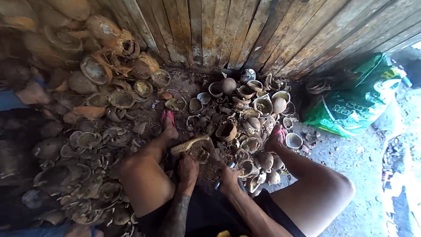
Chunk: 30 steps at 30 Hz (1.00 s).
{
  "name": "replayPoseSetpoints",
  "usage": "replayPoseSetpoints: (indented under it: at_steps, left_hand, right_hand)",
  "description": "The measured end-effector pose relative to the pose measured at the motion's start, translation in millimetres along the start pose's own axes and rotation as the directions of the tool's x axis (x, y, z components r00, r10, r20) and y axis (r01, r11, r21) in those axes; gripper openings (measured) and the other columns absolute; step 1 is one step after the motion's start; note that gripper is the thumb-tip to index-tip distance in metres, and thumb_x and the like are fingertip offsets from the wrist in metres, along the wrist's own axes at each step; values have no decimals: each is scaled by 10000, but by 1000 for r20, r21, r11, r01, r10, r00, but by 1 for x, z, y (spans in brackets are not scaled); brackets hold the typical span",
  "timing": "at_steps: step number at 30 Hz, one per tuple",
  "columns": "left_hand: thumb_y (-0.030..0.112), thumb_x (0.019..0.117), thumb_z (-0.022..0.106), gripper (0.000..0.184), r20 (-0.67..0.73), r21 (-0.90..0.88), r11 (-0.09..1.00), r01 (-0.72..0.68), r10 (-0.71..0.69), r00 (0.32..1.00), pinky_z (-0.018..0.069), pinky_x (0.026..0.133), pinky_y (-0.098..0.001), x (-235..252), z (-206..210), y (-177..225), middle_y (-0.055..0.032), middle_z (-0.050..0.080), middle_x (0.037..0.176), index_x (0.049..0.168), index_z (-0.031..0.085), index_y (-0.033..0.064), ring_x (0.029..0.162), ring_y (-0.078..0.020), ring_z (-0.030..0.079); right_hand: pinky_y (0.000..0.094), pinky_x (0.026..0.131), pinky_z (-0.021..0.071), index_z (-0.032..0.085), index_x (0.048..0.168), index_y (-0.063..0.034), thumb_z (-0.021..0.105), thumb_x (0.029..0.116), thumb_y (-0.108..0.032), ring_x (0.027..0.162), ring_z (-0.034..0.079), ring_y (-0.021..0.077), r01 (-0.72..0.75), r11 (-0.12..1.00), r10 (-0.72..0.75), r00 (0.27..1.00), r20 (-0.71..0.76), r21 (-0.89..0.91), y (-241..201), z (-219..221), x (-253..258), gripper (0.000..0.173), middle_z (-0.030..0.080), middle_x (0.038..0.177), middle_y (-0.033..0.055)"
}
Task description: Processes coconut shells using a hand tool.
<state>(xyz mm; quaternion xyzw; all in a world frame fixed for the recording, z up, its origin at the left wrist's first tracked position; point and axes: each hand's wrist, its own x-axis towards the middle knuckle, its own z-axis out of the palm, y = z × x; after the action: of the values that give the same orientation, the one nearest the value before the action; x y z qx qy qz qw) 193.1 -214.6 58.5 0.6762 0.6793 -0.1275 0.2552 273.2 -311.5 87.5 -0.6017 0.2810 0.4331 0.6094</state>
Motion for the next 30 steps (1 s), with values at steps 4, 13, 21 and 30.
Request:
replayPoseSetpoints:
  at_steps: [4, 13, 21, 30]
  left_hand:
    - [286, 1084, 426, 413, 31, 3, 999, 39, -39, 999, 573, 876, -532, 4, -1, 4, -215, 708, 1108, 1401, 490, 29, 1047, -371, 713]
    - [344, 1104, 407, 455, 28, -120, 984, -128, 133, 991, 506, 1002, -553, 18, -9, -19, -240, 682, 1203, 1358, 569, 4, 1154, -388, 664]
    - [286, 990, 672, 554, -141, -116, 974, -195, 179, 974, 505, 1037, -528, -13, 13, -19, -274, 630, 1308, 1400, 538, -62, 1194, -407, 643]
    - [225, 969, 690, 476, -120, -189, 973, -135, 114, 986, 512, 1020, -520, 4, 0, 2, -250, 665, 1242, 1340, 572, -48, 1163, -384, 660]
  right_hand:
    - [290, 381, 406, 507, 864, -35, 750, 881, -33, 403, 393, 118, 66, 973, -46, 995, 91, -222, -3, -15, 41, 244, 461, 573, 41]
    - [318, 426, 460, 543, 901, -19, 759, 899, -105, 425, 451, 131, 279, 909, -178, 931, 318, -310, -8, -34, 59, 232, 490, 575, 34]
    - [302, 391, 467, 487, 924, -31, 679, 975, -61, 404, 441, 131, 80, 997, -80, 995, 56, 8, 21, -14, -11, 201, 470, 587, 47]
    - [311, 406, 426, 510, 798, -54, 785, 847, -82, 406, 418, 130, 283, 918, -183, 923, 338, -276, -10, -44, 97, 281, 458, 545, 26]
